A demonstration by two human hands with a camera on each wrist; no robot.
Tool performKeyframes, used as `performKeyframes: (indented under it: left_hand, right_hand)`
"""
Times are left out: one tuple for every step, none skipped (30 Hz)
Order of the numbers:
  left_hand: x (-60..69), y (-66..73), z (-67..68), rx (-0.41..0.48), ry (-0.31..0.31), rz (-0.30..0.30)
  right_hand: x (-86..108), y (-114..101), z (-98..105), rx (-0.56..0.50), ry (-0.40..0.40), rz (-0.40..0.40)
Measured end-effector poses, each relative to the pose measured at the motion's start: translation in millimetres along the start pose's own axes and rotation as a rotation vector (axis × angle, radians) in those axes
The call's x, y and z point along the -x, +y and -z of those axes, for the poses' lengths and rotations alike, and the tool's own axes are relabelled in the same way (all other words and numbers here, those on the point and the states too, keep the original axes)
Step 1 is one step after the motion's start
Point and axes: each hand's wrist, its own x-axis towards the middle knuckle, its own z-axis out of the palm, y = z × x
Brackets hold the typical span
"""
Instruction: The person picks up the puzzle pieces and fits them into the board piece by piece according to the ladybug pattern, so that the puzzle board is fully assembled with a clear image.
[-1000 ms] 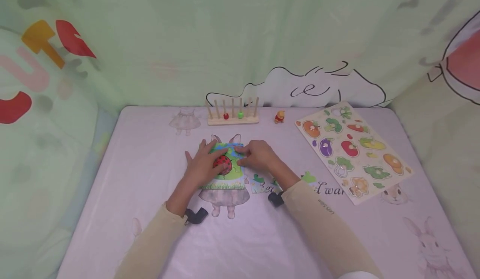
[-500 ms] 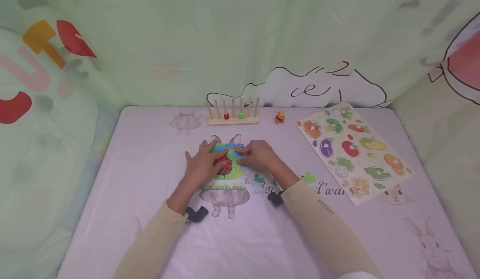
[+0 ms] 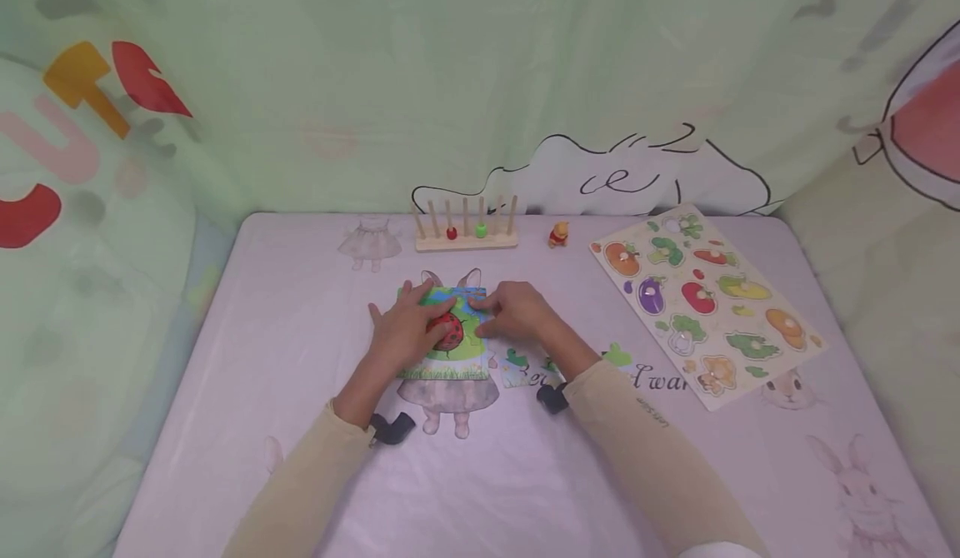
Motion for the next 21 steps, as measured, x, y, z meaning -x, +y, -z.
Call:
performKeyframes:
  left_hand:
    - [0.3, -0.3, -0.2, 0.002, 0.004, -0.006]
    - [0.6, -0.5, -0.5, 0.004, 0.007, -0.013]
    - [0.8, -0.7, -0.7, 0.006, 0.009, -0.019]
    - [1.0, -0.9, -1.0, 0.006, 0.011, -0.024]
    - [1.1, -1.1, -1.3, 0.005, 0.010, -0.027]
    - [1.2, -1.1, -1.4, 0.006, 0.009, -0.030]
    - [1.3, -1.2, -1.4, 0.009, 0.007, -0.030]
    - [1.3, -1.2, -1.4, 0.010, 0.006, -0.029]
    - [1.3, -1.1, -1.3, 0.010, 0.004, -0.027]
    - [1.5, -1.0, -1.2, 0.010, 0.001, -0.026]
    - [1.5, -1.0, -1.0, 0.010, 0.000, -0.025]
    - [1.7, -0.8, -0.8, 0.012, 0.000, -0.025]
    - [1.9, -0.9, -0.7, 0.014, 0.000, -0.024]
    - [2.1, -1.1, -0.8, 0.014, 0.002, -0.024]
    - [2.3, -1.3, -0.8, 0.015, 0.004, -0.024]
    - [2.2, -1.5, -1.0, 0.017, 0.005, -0.025]
    - [2.0, -1.8, -1.5, 0.017, 0.006, -0.027]
    - [2.0, -2.1, -1.8, 0.017, 0.006, -0.028]
    - [1.7, -2.4, -2.1, 0.016, 0.005, -0.029]
    - [1.4, -2.6, -2.4, 0.014, 0.004, -0.029]
    - [1.1, -2.8, -2.5, 0.012, 0.002, -0.029]
  right_hand:
    - [-0.2, -0.3, -0.2, -0.001, -0.002, -0.007]
    - [-0.3, -0.7, -0.2, -0.001, -0.003, -0.016]
    - [-0.1, -1.4, 0.0, -0.005, -0.005, -0.023]
    - [-0.1, -2.0, 0.1, -0.010, -0.008, -0.034]
    - [0.0, -2.4, 0.2, -0.012, -0.010, -0.040]
    - [-0.2, -2.6, 0.2, -0.014, -0.012, -0.047]
    - [-0.3, -2.8, 0.2, -0.013, -0.015, -0.051]
    - [-0.5, -2.8, 0.2, -0.012, -0.017, -0.055]
    - [-0.8, -2.7, 0.2, -0.009, -0.019, -0.058]
    - [-1.1, -2.8, 0.3, -0.007, -0.020, -0.061]
    - [-1.3, -2.9, 0.3, -0.004, -0.020, -0.063]
    - [-1.7, -3.2, 0.5, -0.001, -0.022, -0.064]
    - [-1.8, -3.7, 0.8, 0.001, -0.022, -0.066]
    - [-2.2, -4.3, 0.9, 0.001, -0.021, -0.073]
    - [-2.6, -4.8, 0.9, 0.002, -0.020, -0.078]
    - [-2.9, -5.3, 1.1, 0.003, -0.020, -0.082]
    - [-3.1, -5.8, 1.2, 0.004, -0.018, -0.087]
    - [-3.3, -6.3, 1.3, 0.003, -0.016, -0.094]
    - [-3.5, -6.7, 1.2, 0.000, -0.013, -0.104]
    - [-3.7, -7.1, 1.3, -0.003, -0.011, -0.109]
    - [-3.7, -7.4, 1.4, -0.006, -0.009, -0.113]
